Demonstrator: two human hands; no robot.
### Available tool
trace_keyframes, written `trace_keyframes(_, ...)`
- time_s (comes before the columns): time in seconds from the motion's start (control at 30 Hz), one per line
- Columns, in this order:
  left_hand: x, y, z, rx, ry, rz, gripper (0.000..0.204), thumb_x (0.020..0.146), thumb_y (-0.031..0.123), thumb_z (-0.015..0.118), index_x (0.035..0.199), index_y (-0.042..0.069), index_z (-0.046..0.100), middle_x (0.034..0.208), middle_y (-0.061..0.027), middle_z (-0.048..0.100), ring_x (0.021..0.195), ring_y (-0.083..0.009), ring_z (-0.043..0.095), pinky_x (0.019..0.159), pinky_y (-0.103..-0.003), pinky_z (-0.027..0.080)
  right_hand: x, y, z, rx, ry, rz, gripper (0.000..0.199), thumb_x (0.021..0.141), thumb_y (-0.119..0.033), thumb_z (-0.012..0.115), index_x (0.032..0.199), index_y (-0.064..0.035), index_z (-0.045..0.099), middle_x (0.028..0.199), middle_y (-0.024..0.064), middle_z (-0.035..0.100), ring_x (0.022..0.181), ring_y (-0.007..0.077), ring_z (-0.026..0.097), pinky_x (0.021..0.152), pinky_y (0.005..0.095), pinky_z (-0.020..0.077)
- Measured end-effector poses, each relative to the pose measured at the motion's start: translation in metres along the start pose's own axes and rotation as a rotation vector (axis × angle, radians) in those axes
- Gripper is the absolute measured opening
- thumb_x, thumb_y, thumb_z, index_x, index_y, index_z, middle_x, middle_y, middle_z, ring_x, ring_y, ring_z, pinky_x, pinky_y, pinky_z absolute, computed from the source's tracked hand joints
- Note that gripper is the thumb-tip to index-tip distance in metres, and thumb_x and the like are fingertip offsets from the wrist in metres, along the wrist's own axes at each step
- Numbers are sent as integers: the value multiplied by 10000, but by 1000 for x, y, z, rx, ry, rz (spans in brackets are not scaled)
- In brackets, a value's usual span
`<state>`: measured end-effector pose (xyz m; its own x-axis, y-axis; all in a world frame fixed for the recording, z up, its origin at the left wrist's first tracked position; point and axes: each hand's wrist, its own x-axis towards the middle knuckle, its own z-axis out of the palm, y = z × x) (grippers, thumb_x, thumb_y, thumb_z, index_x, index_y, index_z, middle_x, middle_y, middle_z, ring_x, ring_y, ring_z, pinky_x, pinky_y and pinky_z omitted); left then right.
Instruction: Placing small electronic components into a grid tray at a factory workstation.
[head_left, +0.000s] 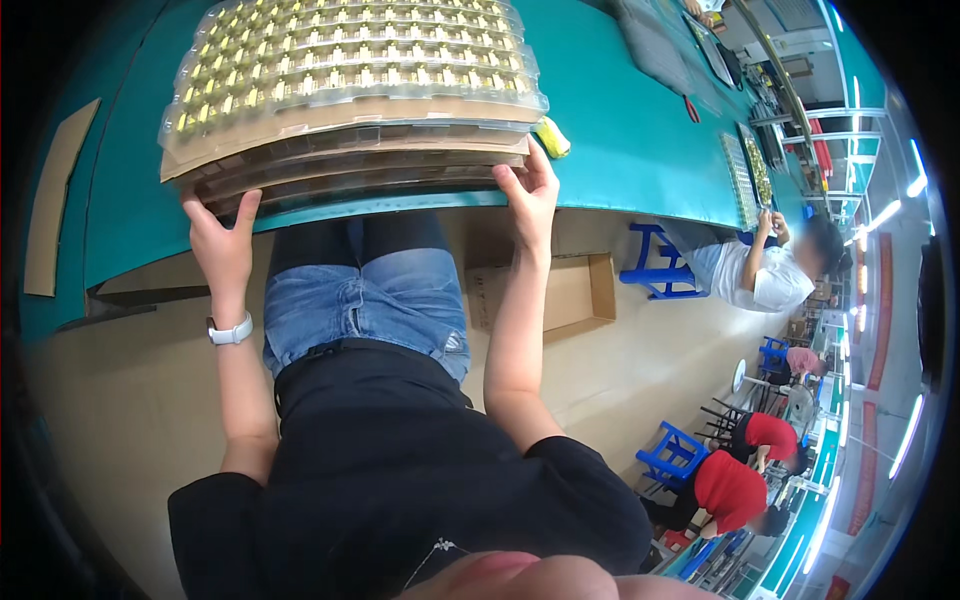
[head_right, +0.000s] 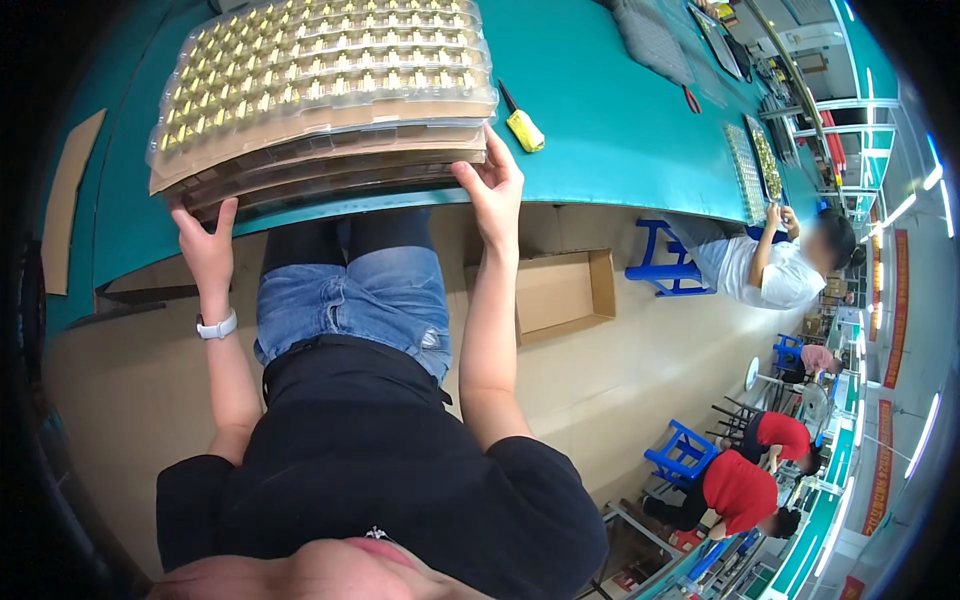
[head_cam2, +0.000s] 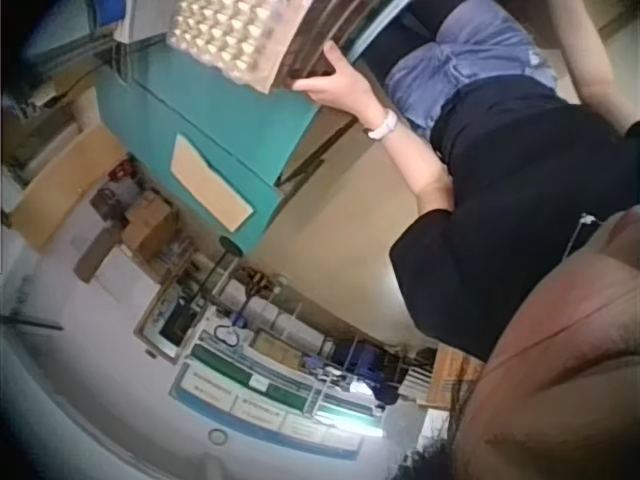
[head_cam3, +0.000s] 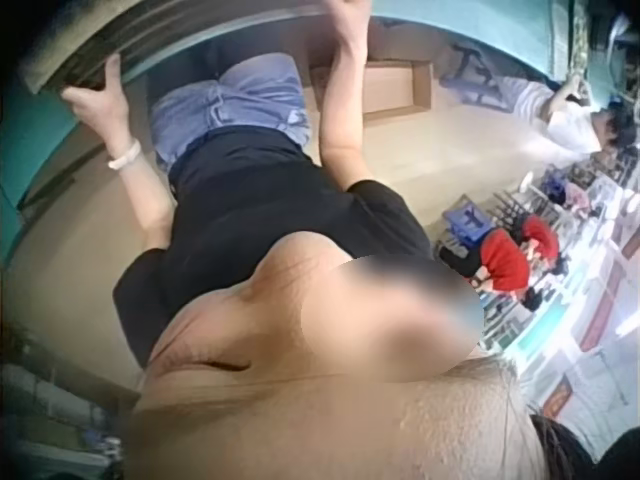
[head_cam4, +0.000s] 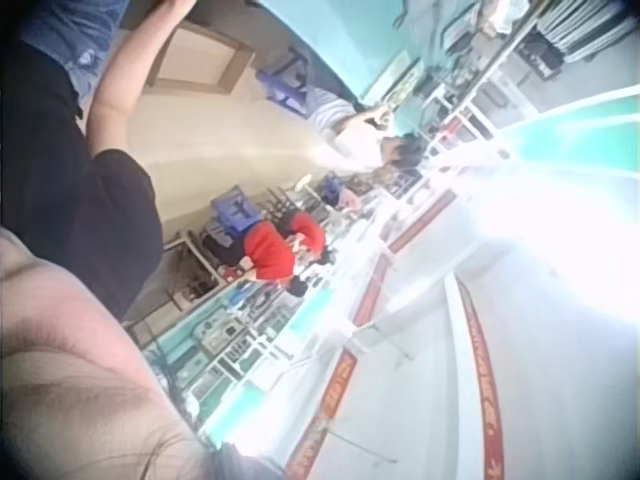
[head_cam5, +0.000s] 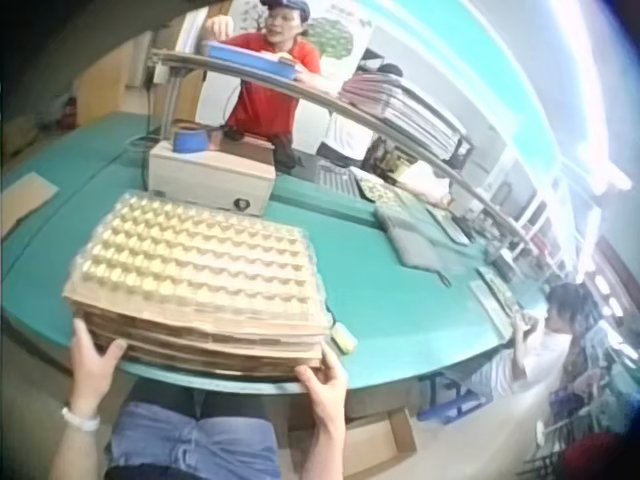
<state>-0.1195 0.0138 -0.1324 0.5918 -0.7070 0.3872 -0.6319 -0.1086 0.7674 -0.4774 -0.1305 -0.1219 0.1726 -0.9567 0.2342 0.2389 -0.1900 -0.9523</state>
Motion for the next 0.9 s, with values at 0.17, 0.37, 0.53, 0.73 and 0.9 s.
trace_keyframes(0.17, 1, -4, 3, 12, 28, 37, 791, 931, 445, 811, 1434, -32, 430, 1280, -237, 678, 1167, -362, 672, 1007, -422, 501, 1, 4, -4, 34, -50, -17, 671, 915, 73, 731, 1531, 62, 466, 1410, 120, 620, 1255, 202, 622, 1047, 339, 524)
trace_keyframes(0.37, 1, 0, 1, 37, 50, 68, 773, 907, 449, 833, 1369, -41, 453, 1193, -246, 703, 1064, -381, 704, 916, -426, 540, 4, 7, -2, -14, 2, 11, 666, 908, 94, 717, 1527, 50, 477, 1387, 112, 634, 1201, 191, 649, 999, 327, 548)
trace_keyframes(0.53, 0, 4, -9, -23, -54, 18, 748, 890, 415, 850, 1335, -56, 476, 1202, -276, 694, 1063, -431, 702, 909, -446, 549, 3, 7, -4, -105, 10, 3, 700, 918, 103, 684, 1567, 43, 429, 1401, 136, 631, 1209, 185, 634, 1015, 319, 528)
trace_keyframes(0.73, -9, 0, -23, 97, -11, 107, 1009, 811, 305, 891, 1599, 17, 331, 1443, -239, 584, 1362, -400, 537, 1147, -475, 414, 5, 17, -18, -92, 7, -62, 646, 936, 67, 705, 1533, 38, 461, 1376, 127, 635, 1204, 191, 629, 1029, 340, 523)
trace_keyframes(0.9, -9, 1, -23, 145, 2, 111, 956, 816, 271, 859, 1599, 58, 355, 1411, -208, 625, 1332, -354, 566, 1171, -487, 363, 3, 18, -15, -136, 32, -63, 595, 956, 21, 702, 1512, 27, 492, 1306, 113, 658, 1151, 180, 640, 987, 320, 510)
